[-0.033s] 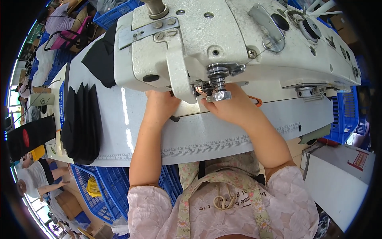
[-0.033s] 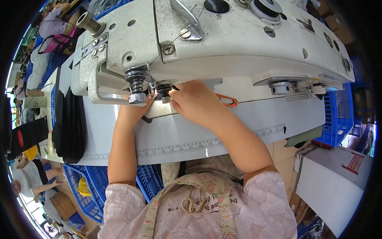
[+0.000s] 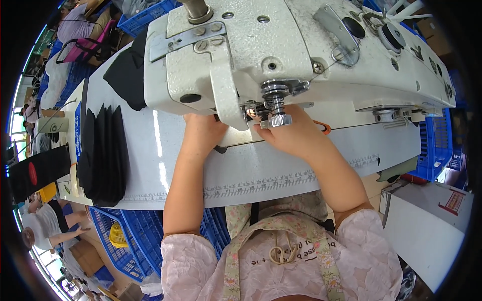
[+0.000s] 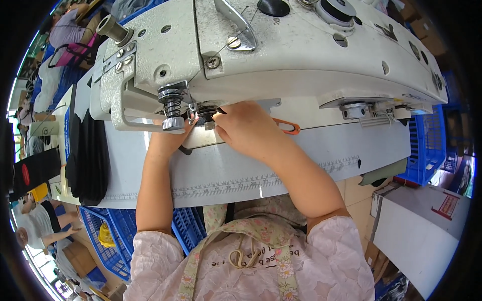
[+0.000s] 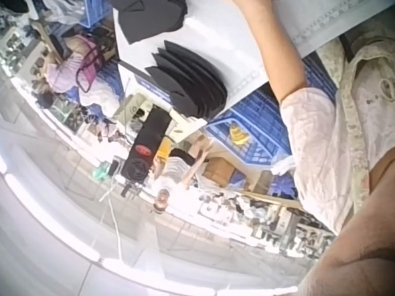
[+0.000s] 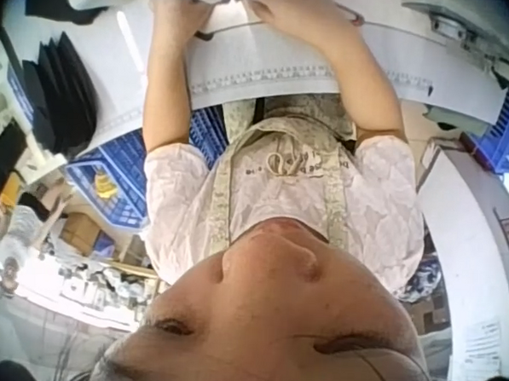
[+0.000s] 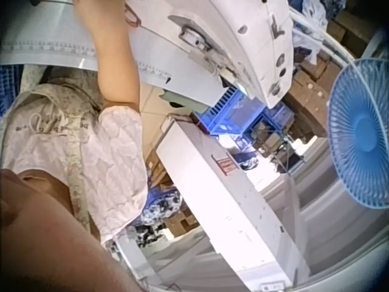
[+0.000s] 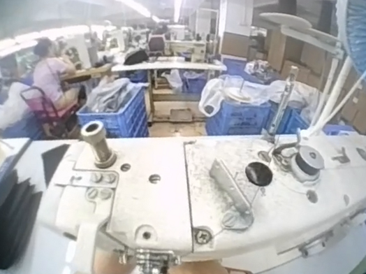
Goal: Use an industrial sewing machine to stitch black fabric components for shoes.
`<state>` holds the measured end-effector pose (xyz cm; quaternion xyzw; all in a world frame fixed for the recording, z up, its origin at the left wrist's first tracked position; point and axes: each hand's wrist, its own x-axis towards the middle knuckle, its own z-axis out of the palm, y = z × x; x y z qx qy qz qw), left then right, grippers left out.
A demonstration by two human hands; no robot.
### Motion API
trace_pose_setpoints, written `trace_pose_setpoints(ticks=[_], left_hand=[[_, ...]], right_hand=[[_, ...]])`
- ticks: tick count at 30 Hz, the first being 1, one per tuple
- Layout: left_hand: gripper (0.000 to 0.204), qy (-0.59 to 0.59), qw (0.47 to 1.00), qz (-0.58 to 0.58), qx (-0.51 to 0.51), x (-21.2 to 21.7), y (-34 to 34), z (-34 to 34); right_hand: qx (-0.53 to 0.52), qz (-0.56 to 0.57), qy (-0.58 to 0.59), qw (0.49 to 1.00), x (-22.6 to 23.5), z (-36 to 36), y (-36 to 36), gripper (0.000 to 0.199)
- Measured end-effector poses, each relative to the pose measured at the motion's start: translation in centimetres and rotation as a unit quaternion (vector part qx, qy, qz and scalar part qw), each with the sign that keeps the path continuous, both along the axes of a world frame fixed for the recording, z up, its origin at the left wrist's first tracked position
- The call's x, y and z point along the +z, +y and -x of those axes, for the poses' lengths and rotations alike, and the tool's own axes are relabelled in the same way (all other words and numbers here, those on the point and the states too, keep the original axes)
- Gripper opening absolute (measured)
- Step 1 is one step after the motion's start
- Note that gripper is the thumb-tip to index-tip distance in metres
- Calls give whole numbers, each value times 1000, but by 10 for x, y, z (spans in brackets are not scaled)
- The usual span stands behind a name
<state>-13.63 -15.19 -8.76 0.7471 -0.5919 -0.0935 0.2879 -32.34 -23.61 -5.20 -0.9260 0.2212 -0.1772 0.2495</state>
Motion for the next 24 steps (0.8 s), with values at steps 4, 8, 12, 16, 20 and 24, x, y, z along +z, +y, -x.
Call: trace_pose_setpoints(ticks=[4,8,12,16,20,24], left_hand=[[26,-69,997,2,-22,-5,1,-4],[26,-90,995,2,-32,-4,1,-4],[25,-74,997,-3,-24,-7,0,-4],[26,-117,993,-26,-19,-7,-1,-5],[23,-37,999,-12,4,2,-4,1],[17,-16,999,36,-1,-2,-5,-2]], right_hand=[[9,12,-12,1000,1,0,0,11],[4,15,0,1000,-1,0,-1,11],[-1,14,-3,1000,-3,0,-2,11],[-15,3,8,1000,0,-1,-1,11],[-23,-17,24,999,7,-1,-1,11],[-19,-22,39,999,10,-1,-1,11]])
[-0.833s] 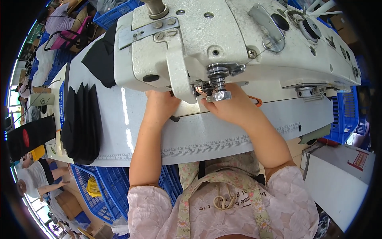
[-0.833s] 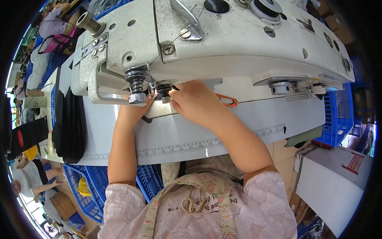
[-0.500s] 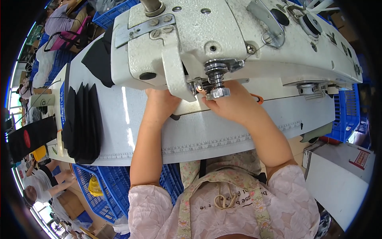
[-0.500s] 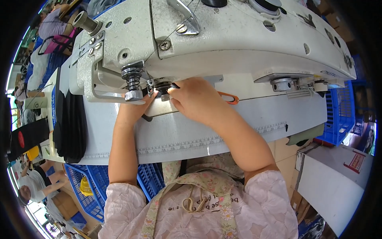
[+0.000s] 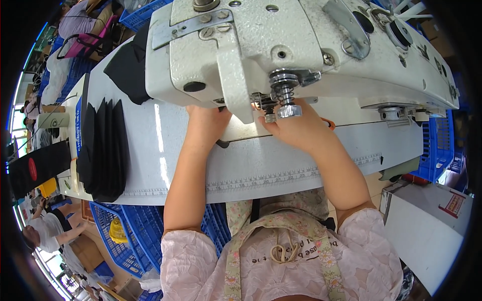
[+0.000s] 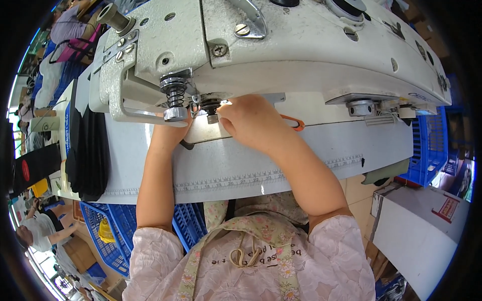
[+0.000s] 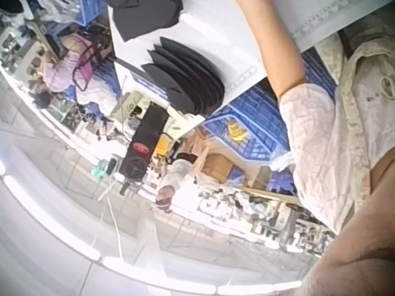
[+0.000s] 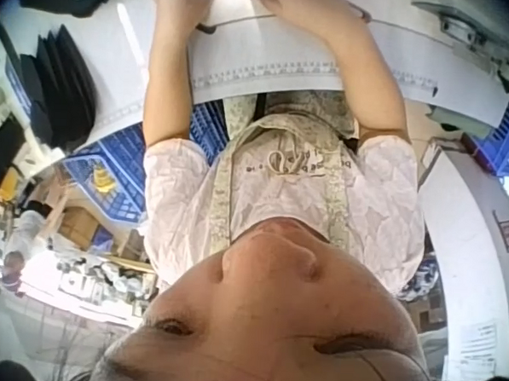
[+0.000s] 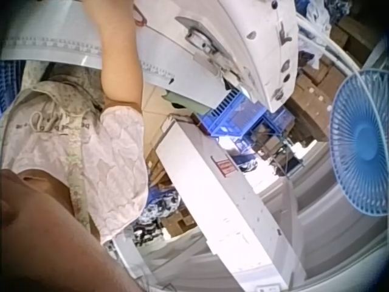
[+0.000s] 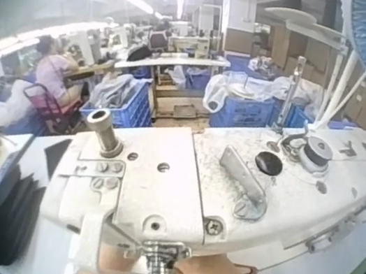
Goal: Use an industrial sewing machine to stitch black fabric components for shoes.
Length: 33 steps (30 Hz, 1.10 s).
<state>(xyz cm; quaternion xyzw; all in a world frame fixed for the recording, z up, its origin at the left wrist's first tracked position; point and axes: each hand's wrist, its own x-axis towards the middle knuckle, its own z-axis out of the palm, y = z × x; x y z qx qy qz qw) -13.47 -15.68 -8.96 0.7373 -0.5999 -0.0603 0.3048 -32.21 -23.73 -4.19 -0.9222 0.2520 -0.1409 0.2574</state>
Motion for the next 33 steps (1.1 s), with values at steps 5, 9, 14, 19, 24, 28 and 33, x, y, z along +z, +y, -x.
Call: trace_pose_setpoints(ticks=[5,9,14,19,24,28,33], left_hand=[[10,-5,1000,17,15,-4,-5,2],[12,35,999,15,34,-5,-7,3],[12,21,999,-14,44,-11,-8,0],[16,8,999,35,16,-8,-9,0],[19,64,998,10,23,-4,-8,1],[19,96,995,21,12,-7,-9,0],[20,35,999,19,17,-16,-7,-3]], right_hand=[[3,10,43,999,2,0,-1,12],[-2,17,38,999,0,-2,-1,14],[-5,20,36,999,-4,-3,-3,14],[2,18,33,999,-3,-3,-4,15],[-8,3,19,1000,2,-2,-2,16],[-40,-27,5,999,11,-1,1,16],[-19,-7,11,1000,6,-2,-1,15]])
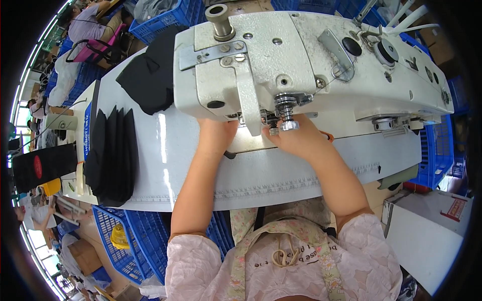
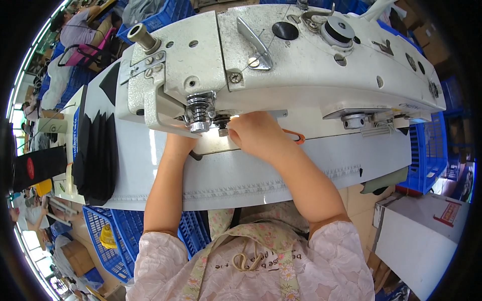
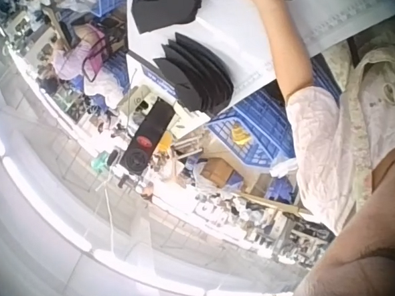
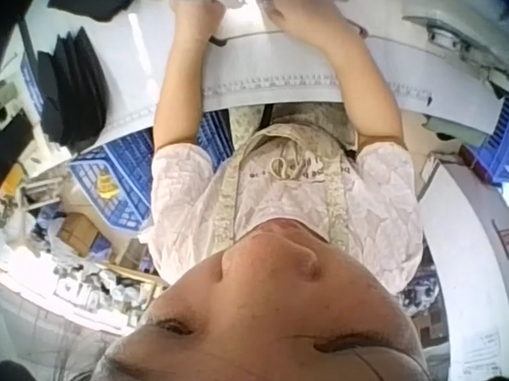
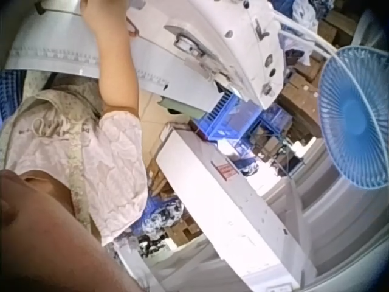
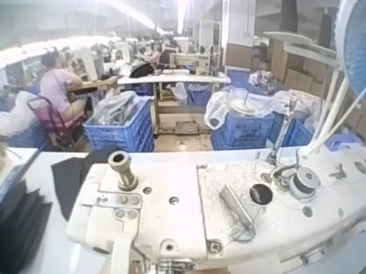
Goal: Use an industrial sewing machine to stitch black fabric components for shoes.
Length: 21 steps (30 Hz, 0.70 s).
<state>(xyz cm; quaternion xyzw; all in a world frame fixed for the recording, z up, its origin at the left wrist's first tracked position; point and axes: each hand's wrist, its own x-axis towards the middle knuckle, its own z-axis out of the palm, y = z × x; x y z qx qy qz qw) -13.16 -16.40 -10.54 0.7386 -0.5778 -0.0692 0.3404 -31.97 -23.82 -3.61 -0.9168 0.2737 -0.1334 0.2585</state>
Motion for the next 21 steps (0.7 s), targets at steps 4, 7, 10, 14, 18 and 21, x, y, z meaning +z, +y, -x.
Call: trace_pose_setpoints(ticks=[4,7,10,14,18,21], left_hand=[[19,-20,1000,-22,-3,1,0,-1],[19,-25,1000,-11,-1,0,0,-2],[18,-5,1000,-21,12,7,0,1],[18,-4,1000,-11,14,6,-2,2],[18,13,1000,-11,14,7,0,2],[18,-1,1000,-17,15,6,1,1]], right_hand=[[23,27,10,999,-6,-1,-1,13],[9,30,5,1000,-7,-1,-1,13],[14,5,21,1000,-4,-1,-2,14],[11,24,3,1000,-9,0,-2,13],[8,19,-2,1000,-11,-1,-2,13],[17,32,13,999,-9,0,-1,13]])
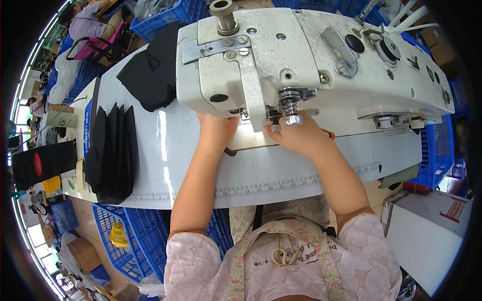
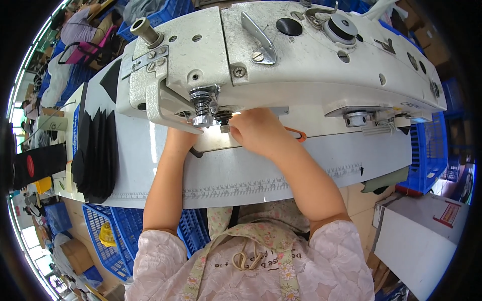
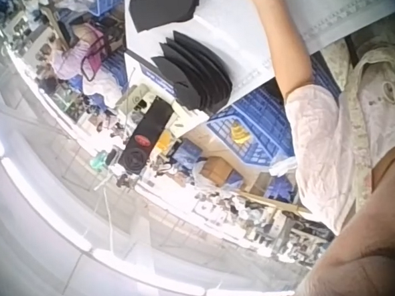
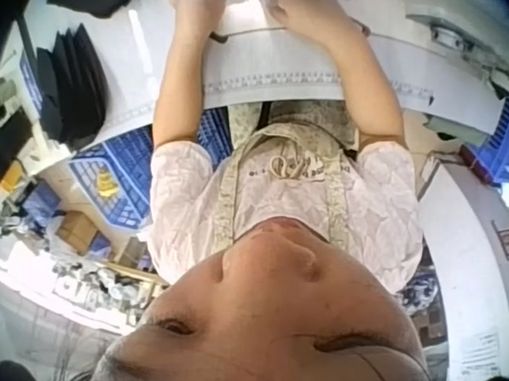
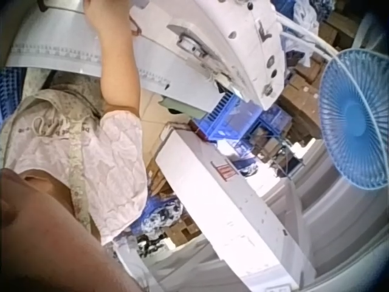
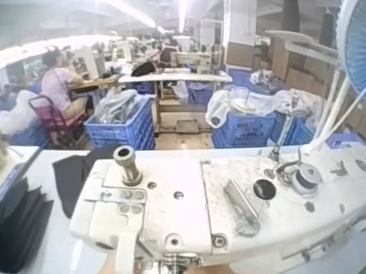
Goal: Use an industrial sewing machine to stitch black fabric components for shoes.
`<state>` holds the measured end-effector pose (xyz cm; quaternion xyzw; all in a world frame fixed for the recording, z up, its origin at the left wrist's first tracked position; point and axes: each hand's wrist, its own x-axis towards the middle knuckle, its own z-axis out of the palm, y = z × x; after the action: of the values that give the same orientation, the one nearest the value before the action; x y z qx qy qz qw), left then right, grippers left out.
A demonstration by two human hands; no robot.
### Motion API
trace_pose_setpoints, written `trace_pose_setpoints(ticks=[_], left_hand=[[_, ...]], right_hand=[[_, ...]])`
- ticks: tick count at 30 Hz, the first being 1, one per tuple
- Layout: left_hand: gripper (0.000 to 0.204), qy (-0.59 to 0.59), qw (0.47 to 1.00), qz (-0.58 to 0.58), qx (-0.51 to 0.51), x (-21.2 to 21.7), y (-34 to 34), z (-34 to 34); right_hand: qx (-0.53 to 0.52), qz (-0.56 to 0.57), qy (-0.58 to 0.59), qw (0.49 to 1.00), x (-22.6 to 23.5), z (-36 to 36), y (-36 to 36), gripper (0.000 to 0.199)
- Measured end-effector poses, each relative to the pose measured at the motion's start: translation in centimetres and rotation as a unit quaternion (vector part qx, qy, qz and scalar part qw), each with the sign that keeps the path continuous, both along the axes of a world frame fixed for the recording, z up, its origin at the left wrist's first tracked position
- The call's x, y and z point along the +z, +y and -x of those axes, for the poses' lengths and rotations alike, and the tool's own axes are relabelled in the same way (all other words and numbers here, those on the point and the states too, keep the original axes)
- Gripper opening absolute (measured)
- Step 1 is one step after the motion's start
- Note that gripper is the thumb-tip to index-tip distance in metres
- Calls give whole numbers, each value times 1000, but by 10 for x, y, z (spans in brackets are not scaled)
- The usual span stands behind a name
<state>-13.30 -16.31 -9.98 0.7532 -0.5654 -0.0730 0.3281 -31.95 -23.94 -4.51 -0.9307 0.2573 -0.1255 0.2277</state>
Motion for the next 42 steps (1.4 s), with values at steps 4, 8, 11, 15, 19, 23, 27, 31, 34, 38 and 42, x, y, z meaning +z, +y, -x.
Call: trace_pose_setpoints(ticks=[4,8,11,15,19,23,27,31,34,38,42], left_hand=[[20,21,999,-46,8,-1,0,0],[17,-21,1000,16,5,-13,-5,-2],[14,-60,997,28,40,-10,-8,-3],[13,-88,985,124,84,5,-9,-1],[19,251,952,118,130,37,8,-26],[29,126,967,66,211,82,31,-41],[23,10,926,236,296,126,78,-94],[22,-195,848,240,430,148,160,-150],[26,-282,793,30,540,121,217,-179],[34,-199,778,-203,560,102,247,-170],[49,-246,753,-45,608,102,233,-154]], right_hand=[[5,16,10,1000,-1,2,0,13],[12,29,23,999,-5,0,-2,14],[40,42,15,998,-3,0,-3,15],[-20,-12,8,1000,-2,-1,-1,15],[-49,21,27,998,0,-4,2,22],[-27,3,44,999,-20,1,-6,39],[-43,1,45,998,-17,3,-1,42],[-40,27,41,998,-14,1,1,42],[-21,32,29,999,-13,-2,-2,41],[-16,46,12,999,-9,1,-1,39],[-16,33,19,999,-2,1,-1,38]])
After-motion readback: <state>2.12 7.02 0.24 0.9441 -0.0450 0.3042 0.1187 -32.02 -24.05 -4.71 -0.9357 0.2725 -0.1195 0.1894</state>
